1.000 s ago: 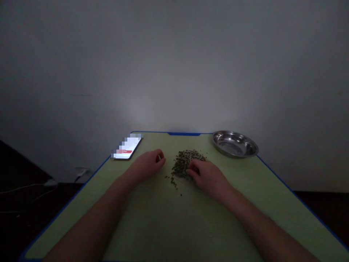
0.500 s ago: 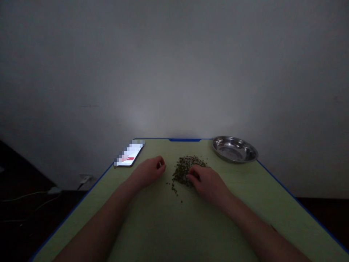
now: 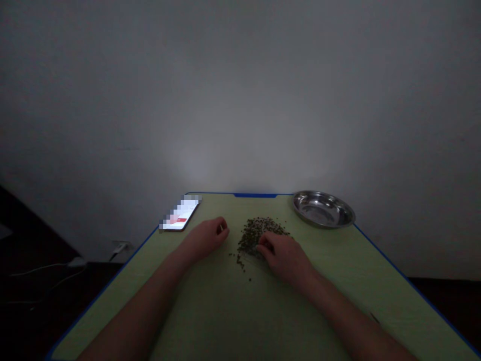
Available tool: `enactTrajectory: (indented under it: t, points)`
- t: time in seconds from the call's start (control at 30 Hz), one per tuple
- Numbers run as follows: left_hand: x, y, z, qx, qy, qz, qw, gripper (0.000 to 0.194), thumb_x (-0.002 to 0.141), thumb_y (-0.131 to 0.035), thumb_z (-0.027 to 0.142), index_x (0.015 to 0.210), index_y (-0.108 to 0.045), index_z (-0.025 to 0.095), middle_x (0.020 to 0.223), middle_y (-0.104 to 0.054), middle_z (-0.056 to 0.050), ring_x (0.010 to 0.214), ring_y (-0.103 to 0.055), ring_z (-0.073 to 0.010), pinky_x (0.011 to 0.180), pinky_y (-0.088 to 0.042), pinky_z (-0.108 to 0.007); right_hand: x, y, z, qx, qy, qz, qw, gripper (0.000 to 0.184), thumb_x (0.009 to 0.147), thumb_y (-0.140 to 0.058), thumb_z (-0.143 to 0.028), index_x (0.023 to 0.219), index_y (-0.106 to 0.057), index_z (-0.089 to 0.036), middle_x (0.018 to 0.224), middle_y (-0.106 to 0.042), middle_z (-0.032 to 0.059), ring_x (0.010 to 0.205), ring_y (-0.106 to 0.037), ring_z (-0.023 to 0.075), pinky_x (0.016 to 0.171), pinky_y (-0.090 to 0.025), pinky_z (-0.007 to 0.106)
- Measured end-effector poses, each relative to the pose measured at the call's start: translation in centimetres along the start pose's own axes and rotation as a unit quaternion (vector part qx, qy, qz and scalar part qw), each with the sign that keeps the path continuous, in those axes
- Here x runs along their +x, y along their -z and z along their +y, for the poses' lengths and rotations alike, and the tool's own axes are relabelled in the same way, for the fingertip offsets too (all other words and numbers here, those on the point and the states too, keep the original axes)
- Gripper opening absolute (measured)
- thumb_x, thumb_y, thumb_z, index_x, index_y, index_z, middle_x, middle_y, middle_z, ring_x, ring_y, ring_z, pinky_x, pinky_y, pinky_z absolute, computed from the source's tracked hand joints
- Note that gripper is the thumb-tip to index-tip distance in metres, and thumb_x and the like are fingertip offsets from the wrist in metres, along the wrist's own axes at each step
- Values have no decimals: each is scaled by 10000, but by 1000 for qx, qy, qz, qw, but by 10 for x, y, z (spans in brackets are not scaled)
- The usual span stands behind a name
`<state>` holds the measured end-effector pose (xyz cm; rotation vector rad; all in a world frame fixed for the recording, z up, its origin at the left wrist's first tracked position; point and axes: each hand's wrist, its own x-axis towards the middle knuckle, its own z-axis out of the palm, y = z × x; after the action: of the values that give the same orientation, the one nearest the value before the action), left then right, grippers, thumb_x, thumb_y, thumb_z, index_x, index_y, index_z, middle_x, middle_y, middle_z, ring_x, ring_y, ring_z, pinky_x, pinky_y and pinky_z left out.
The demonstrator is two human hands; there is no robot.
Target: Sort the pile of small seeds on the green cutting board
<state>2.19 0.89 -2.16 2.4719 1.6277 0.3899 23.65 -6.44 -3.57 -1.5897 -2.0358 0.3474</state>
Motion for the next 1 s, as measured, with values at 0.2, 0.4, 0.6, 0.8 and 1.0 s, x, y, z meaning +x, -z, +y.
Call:
enactTrajectory:
  t: [0.2,0.4,0.6,0.8,1.0]
  points:
    - [0,2,2,8,8,-4,1000,254,836,-425,365,925,-597,201,897,-678,-69,749,-610,-172,636,-419,-270,1,-2,0,-13,-18,19,1000,123,853,-514,-275,817,-609,-204,718,-664,22,650,-580,172,598,-376,271]
    - [-1,4,5,6,8,-8,1000,247,839,-424,358,918,-598,203,889,-677,-63,758,-610,-172,641,-421,-268,2,-4,0,9,-1,24,1000,124,852,-520,-283,810,-605,-205,743,-672,24,659,-586,166,598,-385,260]
    - [0,3,4,7,-1,-1,1000,240,838,-421,372,891,-588,209,857,-676,-57,734,-606,-169,616,-404,-263,3,-4,0,19,1,19,1000,128,848,-519,-280,802,-608,-200,727,-667,16,655,-583,162,603,-386,261]
    - [0,1,2,5,-5,2,1000,240,839,-420,373,901,-587,214,858,-677,-57,729,-602,-164,614,-399,-260,2,-4,-3,24,10,11,1000,123,844,-519,-262,787,-605,-196,726,-666,14,652,-583,159,594,-382,259]
    - [0,1,4,6,-1,0,1000,252,835,-416,376,902,-592,209,859,-673,-59,729,-600,-165,607,-396,-257,2,-7,-5,17,0,17,1000,136,840,-532,-288,809,-630,-199,734,-682,19,647,-594,161,585,-383,256]
